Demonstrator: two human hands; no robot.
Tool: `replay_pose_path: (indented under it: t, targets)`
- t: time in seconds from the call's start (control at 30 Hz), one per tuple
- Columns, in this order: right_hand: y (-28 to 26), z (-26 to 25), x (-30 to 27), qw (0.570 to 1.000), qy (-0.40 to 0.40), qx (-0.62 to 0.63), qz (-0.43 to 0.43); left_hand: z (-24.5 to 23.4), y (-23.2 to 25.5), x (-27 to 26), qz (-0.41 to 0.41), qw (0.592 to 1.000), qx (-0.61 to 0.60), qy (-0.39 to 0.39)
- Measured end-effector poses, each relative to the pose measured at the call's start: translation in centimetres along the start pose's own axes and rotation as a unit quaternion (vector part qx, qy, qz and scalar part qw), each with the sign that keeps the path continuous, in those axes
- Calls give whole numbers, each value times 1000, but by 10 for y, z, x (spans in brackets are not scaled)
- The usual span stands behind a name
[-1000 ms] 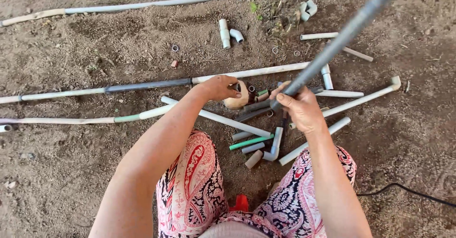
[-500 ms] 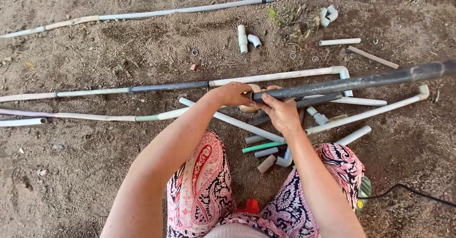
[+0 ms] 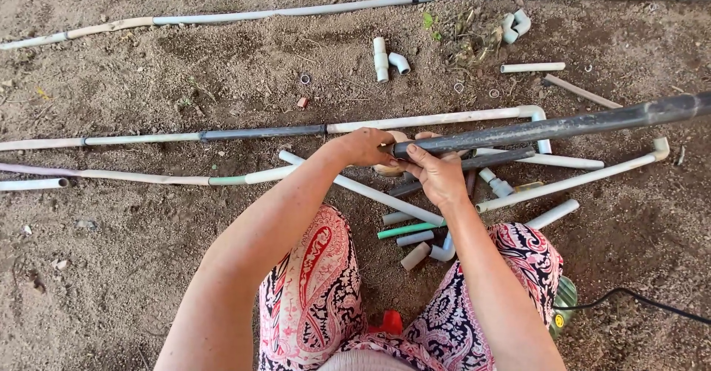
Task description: The person sits on the ground and assembles various plastic pipes and fittings. They connect different colored pipe segments using couplings and elbow joints, occasionally using a stone to tap the pieces together.
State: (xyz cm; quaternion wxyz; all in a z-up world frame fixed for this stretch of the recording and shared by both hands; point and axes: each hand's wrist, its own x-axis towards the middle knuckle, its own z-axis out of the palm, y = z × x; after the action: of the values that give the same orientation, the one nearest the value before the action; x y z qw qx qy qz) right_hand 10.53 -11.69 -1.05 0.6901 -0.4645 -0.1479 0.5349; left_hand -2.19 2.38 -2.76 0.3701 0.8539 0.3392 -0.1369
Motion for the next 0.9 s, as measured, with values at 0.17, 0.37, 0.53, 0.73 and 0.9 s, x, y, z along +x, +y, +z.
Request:
replay_pose_path:
  t: [0.17,0.37,0.53,0.73,0.9]
  targets:
    - [1,-3,3,1000,-1,4,4,-6,8,-8,11,1000,7,-7]
    - [5,-1,3,1000,11,0,9,-4,6,-7,8,1000,12,-13]
    - [6,9,-2,999,8,-29,13,8,-7,8,-4,997,74,-8]
    - [0,9,0,999,15,-12,51,6,-7,8,-12,996,93,-11]
    - [15,-24,21,983,92,26,157,-2,2,-6,7,999,48,-21]
